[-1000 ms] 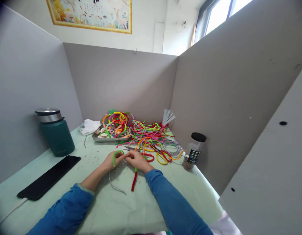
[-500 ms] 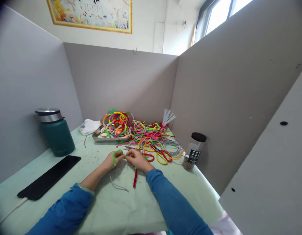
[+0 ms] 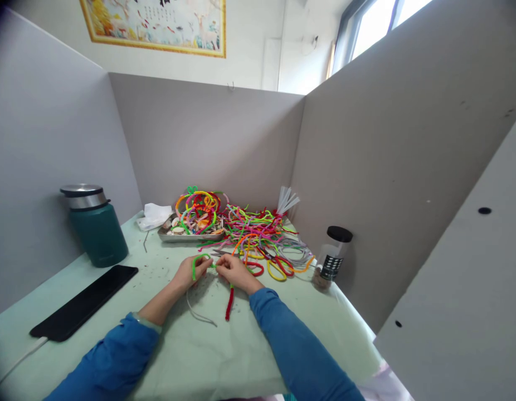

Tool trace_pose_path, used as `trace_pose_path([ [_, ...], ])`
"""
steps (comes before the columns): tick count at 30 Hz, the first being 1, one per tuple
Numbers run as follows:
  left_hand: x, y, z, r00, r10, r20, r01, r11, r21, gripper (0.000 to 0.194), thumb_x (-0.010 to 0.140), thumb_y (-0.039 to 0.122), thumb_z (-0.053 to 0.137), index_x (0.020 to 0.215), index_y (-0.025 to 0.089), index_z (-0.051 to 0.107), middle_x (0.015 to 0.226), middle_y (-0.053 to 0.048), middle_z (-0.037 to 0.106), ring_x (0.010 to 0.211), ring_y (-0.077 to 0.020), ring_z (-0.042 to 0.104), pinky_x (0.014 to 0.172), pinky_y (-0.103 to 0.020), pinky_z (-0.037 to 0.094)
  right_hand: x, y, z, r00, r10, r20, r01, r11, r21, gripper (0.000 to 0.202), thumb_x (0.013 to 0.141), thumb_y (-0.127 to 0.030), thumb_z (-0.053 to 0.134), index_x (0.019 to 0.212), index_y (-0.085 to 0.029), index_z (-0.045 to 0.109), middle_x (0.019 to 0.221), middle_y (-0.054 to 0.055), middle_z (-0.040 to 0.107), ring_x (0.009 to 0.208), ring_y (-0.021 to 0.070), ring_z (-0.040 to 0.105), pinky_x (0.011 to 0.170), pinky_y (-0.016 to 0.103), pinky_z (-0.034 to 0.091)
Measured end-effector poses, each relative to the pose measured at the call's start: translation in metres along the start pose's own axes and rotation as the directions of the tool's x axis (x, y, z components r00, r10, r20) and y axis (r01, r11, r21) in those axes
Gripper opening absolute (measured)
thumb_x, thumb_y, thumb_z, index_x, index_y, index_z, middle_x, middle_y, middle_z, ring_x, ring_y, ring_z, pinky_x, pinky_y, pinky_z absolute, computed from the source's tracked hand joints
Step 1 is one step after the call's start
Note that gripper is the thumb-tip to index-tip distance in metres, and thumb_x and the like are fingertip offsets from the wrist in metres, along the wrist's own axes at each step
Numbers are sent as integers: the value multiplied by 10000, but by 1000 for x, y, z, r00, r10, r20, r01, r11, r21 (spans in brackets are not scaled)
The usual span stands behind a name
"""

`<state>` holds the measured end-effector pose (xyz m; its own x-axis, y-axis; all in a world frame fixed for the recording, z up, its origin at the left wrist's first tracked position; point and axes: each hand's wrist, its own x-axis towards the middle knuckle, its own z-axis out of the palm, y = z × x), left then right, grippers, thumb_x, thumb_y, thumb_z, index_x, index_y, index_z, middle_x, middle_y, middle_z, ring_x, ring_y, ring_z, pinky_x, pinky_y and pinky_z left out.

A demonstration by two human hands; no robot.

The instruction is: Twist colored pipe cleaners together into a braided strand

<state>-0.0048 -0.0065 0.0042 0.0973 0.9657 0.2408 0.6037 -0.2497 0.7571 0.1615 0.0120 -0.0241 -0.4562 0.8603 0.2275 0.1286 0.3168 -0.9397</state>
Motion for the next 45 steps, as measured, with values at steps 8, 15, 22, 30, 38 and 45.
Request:
trace_pose_path([
  [8,2,-2,1,1000,-7,-16,4,987,-161,403,705,537,485,664,147,578,397,54,431,357,-92,423,417,-201,319,0,1,-1,1000,3,7,-3,1000,17,121,765,-265,519,839,-178,479,571,-54,481,415,60,397,377,166,296],
  [15,1,3,0,1000,6,6,-5,992,-124,357,657,463,572,794,138,628,657,-7,619,390,-79,469,423,-205,367,-1,-1,-1,1000,23,-2,-23,1000,8,86,763,-232,505,828,-177,491,559,-52,481,415,63,397,381,168,292],
  [22,3,-1,4,997,-73,0,73,997,-17,277,684,348,549,848,145,641,532,14,577,400,-93,488,468,-207,370,-1,-2,0,999,42,-13,-42,999,14,100,754,-219,511,839,-169,494,540,-60,472,414,56,397,383,156,292],
  [30,-1,2,2,996,70,58,-77,988,134,208,695,277,547,787,158,691,632,-19,628,549,-121,528,563,-215,360,-3,-9,0,999,42,-15,-42,999,6,83,743,-199,521,816,-163,503,524,-64,463,408,55,398,368,154,287],
  [38,2,-1,1,985,168,42,-173,966,190,164,704,236,567,761,178,710,776,-42,631,690,-130,533,653,-213,366,-1,-4,0,999,53,-9,-53,999,3,100,750,-225,532,826,-166,505,530,-61,470,411,56,398,368,154,285],
  [45,1,0,1,992,119,50,-125,982,142,176,696,272,564,742,184,710,733,-40,667,661,-143,547,645,-225,367,-2,-8,0,999,47,-6,-46,999,8,88,745,-208,526,820,-166,506,549,-60,477,417,56,401,381,160,291],
])
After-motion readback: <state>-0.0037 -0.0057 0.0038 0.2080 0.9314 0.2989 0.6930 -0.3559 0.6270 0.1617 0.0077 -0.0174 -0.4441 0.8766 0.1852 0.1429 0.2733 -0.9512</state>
